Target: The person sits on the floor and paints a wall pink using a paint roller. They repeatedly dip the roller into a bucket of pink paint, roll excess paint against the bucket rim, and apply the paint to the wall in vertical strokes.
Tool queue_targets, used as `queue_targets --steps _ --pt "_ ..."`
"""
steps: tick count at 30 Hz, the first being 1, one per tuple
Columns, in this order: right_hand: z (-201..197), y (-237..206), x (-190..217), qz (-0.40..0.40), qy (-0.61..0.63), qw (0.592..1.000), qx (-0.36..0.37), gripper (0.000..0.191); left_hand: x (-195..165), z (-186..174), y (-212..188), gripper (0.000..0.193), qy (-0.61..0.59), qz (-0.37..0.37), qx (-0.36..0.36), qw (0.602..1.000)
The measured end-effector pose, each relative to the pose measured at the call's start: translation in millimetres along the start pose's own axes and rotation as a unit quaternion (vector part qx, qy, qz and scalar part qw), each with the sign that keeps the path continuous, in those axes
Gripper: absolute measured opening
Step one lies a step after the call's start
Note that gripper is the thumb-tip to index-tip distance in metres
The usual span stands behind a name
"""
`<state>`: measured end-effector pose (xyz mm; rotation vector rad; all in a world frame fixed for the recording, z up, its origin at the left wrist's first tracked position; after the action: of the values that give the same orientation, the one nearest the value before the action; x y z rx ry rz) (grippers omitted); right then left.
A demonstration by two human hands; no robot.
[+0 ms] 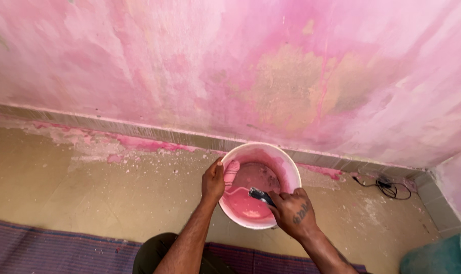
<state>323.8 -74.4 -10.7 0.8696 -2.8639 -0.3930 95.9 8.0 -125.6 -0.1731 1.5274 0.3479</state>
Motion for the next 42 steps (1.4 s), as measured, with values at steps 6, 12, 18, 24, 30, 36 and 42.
queue_targets --steps 6,12,18,24,30,36,42 --pt "22.7 2.1 -10.4 0.032 0.000 0.999 0.033 0.034 -10.3 2.1 -1.7 0.047 0.035 0.067 -0.012 0.997" --pt "19.9 0.0 -12.8 0.017 0.014 1.000 -0.001 0.037 -15.8 2.7 -8.9 0.046 0.030 0.062 -0.018 0.997" --pt "21.2 -6.4 -16.1 0.023 0.024 0.999 0.003 0.041 -16.7 4.6 -11.8 0.048 0.049 0.051 -0.025 0.997" --pt "21.5 -8.4 -16.7 0.032 0.028 0.999 0.003 0.040 -19.0 5.1 -13.6 0.049 0.053 0.042 -0.019 0.997" --pt "20.9 -6.9 -16.1 0.029 0.034 0.999 0.000 0.040 -22.7 5.1 -12.6 0.048 0.049 0.042 -0.020 0.998" --pt "23.1 -7.9 -18.3 0.036 0.041 0.999 0.006 0.040 -21.7 6.8 -13.1 0.049 0.038 0.036 -0.015 0.998" --pt "24.1 -7.7 -19.5 0.043 0.043 0.998 0.011 0.040 -24.2 5.2 -11.4 0.054 0.042 0.056 -0.027 0.997"
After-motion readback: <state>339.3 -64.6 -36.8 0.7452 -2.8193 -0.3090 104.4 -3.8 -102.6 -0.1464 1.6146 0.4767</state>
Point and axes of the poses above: each hand's wrist, its own y-axis towards the middle knuckle, its own z-axis out of the palm, x = y × z, the point moved 9 cm from there along y, towards the middle knuckle, and after that the axes turned 1 degree about -x, right-handed, at the moved point
